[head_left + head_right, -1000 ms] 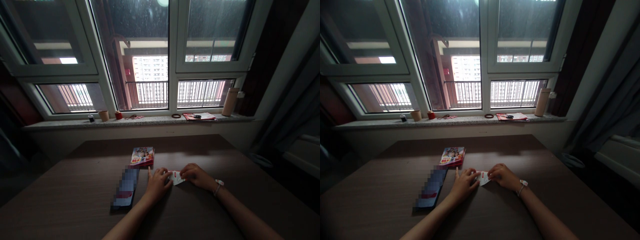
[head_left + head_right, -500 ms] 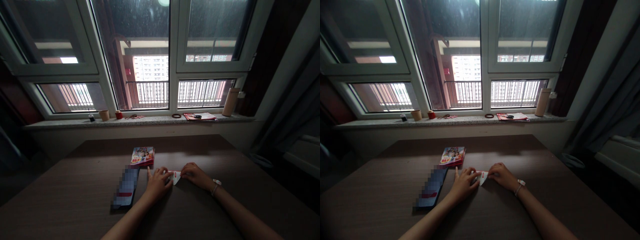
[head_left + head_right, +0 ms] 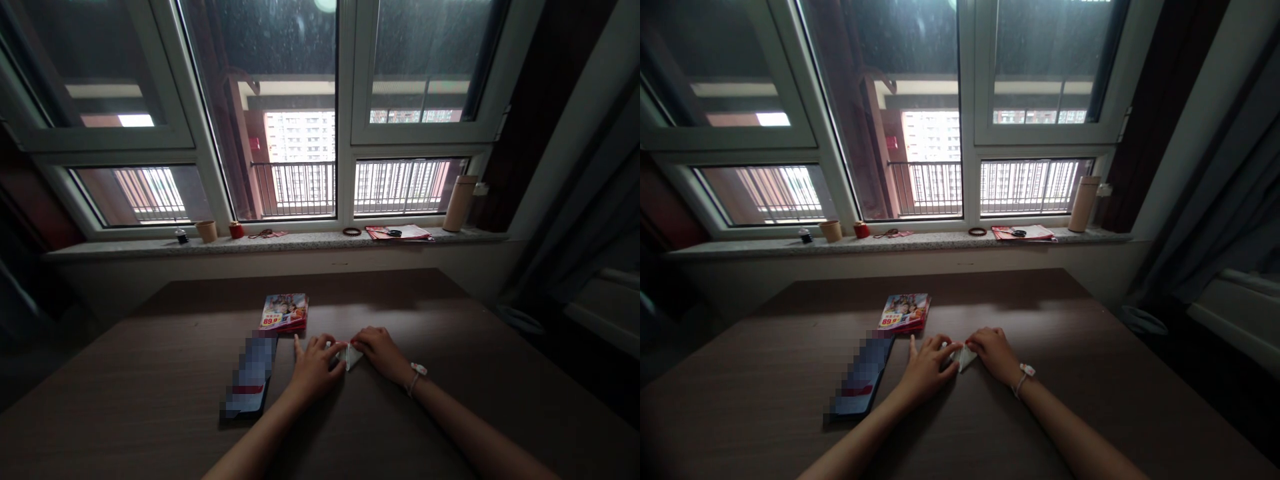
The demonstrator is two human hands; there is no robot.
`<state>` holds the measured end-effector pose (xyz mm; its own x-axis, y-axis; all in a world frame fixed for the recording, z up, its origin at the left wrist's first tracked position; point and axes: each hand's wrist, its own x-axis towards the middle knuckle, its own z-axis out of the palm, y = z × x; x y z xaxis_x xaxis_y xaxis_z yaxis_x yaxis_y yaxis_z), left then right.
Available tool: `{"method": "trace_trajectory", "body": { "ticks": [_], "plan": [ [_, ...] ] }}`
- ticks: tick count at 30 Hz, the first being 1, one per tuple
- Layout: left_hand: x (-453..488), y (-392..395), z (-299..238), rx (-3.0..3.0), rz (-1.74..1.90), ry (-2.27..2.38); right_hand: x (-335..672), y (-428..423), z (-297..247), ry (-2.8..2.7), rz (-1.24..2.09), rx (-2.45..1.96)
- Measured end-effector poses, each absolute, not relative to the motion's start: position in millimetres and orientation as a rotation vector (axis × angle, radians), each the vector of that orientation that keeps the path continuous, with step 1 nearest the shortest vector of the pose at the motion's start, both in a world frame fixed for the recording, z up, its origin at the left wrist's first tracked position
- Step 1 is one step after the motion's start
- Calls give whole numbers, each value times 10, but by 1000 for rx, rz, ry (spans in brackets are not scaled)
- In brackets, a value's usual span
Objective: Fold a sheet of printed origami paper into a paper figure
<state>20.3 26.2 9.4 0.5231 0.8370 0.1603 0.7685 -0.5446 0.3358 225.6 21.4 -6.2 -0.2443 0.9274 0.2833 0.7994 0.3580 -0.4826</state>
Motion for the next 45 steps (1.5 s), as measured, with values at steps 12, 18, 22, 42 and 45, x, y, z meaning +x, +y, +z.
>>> {"method": "trace_trajectory", "body": {
  "ticks": [12, 18, 22, 42, 45],
  "plan": [
    [204, 268, 95, 2484, 512, 1343, 2170, 178, -60, -1999, 225, -1636],
    [218, 251, 120, 2426, 496, 1360, 2147, 171, -75, -2027, 149, -1646],
    [213, 256, 118, 2440, 474, 1357, 2148, 170, -74, -2043, 110, -1678],
    [217, 241, 138, 2444, 435, 1383, 2078, 222, -58, -1946, 175, -1785],
    [219, 235, 157, 2435, 417, 1387, 2071, 234, -59, -1911, 187, -1796]
  ]
}}
